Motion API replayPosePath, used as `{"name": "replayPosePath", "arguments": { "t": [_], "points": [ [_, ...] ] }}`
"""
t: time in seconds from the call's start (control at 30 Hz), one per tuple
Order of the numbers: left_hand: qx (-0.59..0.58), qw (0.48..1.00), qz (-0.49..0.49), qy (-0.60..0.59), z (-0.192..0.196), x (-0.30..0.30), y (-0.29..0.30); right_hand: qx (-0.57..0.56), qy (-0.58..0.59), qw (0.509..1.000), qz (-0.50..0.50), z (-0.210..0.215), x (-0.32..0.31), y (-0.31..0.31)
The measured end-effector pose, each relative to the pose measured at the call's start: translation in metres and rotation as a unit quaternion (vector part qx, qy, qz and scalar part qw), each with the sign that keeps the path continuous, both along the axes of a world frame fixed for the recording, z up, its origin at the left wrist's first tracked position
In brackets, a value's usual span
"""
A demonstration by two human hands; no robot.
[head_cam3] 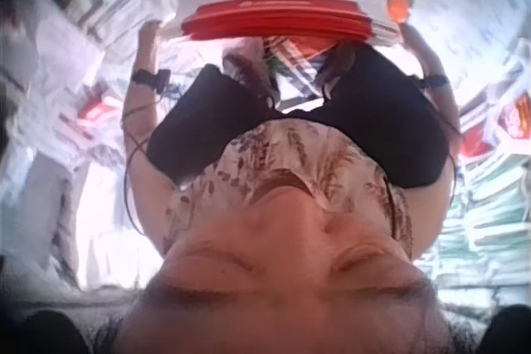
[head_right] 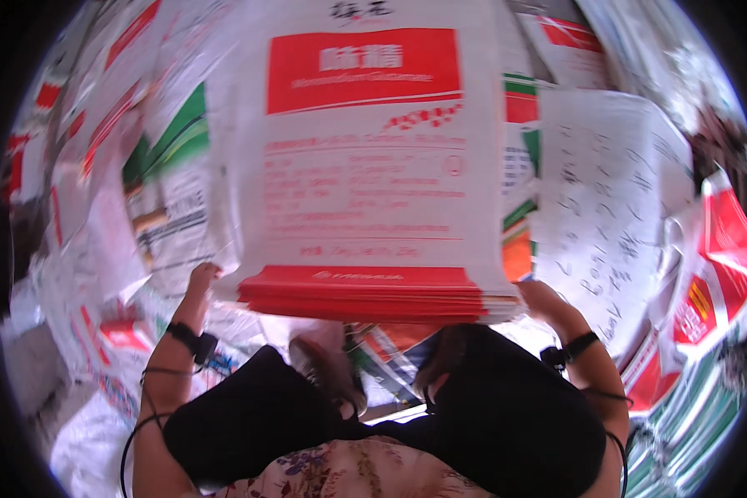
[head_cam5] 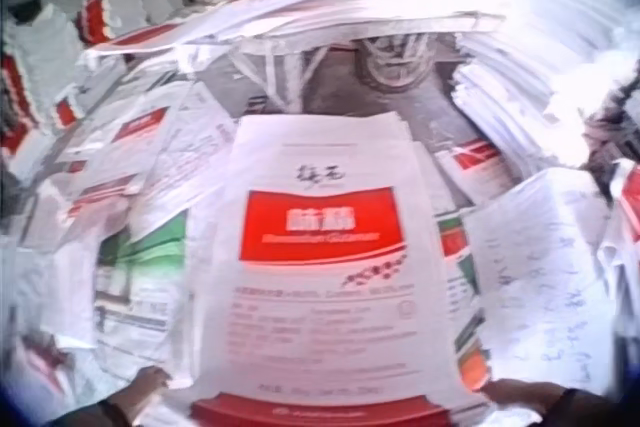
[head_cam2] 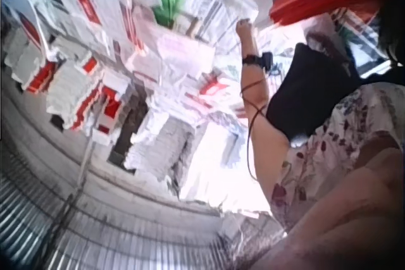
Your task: The person handles a stack of printed bags by hand, uses scissors to cut a length of plastic tying material, and ties the material around the stack of bags.
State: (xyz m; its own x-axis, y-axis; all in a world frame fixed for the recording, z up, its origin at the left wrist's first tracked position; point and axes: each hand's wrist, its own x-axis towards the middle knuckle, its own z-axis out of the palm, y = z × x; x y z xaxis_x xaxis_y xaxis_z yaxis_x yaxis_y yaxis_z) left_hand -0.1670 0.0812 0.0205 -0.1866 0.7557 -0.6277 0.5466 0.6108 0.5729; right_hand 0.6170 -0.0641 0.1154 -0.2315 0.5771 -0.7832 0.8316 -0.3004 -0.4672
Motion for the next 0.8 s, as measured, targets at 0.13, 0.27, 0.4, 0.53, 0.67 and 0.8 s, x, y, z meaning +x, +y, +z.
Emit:
{"name": "replayPosePath", "arguments": {
  "t": [0.13,0.27,0.4,0.53,0.67,0.8],
  "points": [
    [-0.114,0.985,0.123,0.046,0.032,0.044,0.008,0.04,0.092,0.976,-0.193,-0.017,-0.004,-0.045],
    [-0.075,0.982,0.168,0.036,0.063,0.028,0.031,0.104,0.033,0.99,-0.088,-0.024,0.003,-0.041],
    [-0.079,0.987,0.119,0.073,0.078,0.035,0.046,-0.074,-0.146,0.986,-0.034,0.041,-0.037,0.007],
    [-0.097,0.985,-0.022,0.142,0.083,0.063,0.073,-0.047,-0.178,0.983,0.001,0.057,-0.021,0.004],
    [0.037,0.812,-0.337,0.475,0.101,0.056,0.092,0.145,-0.202,0.966,0.071,0.069,-0.013,0.016],
    [0.209,0.878,-0.317,0.292,0.179,0.174,0.081,0.363,-0.125,0.923,-0.01,0.128,-0.05,0.046]
  ]
}}
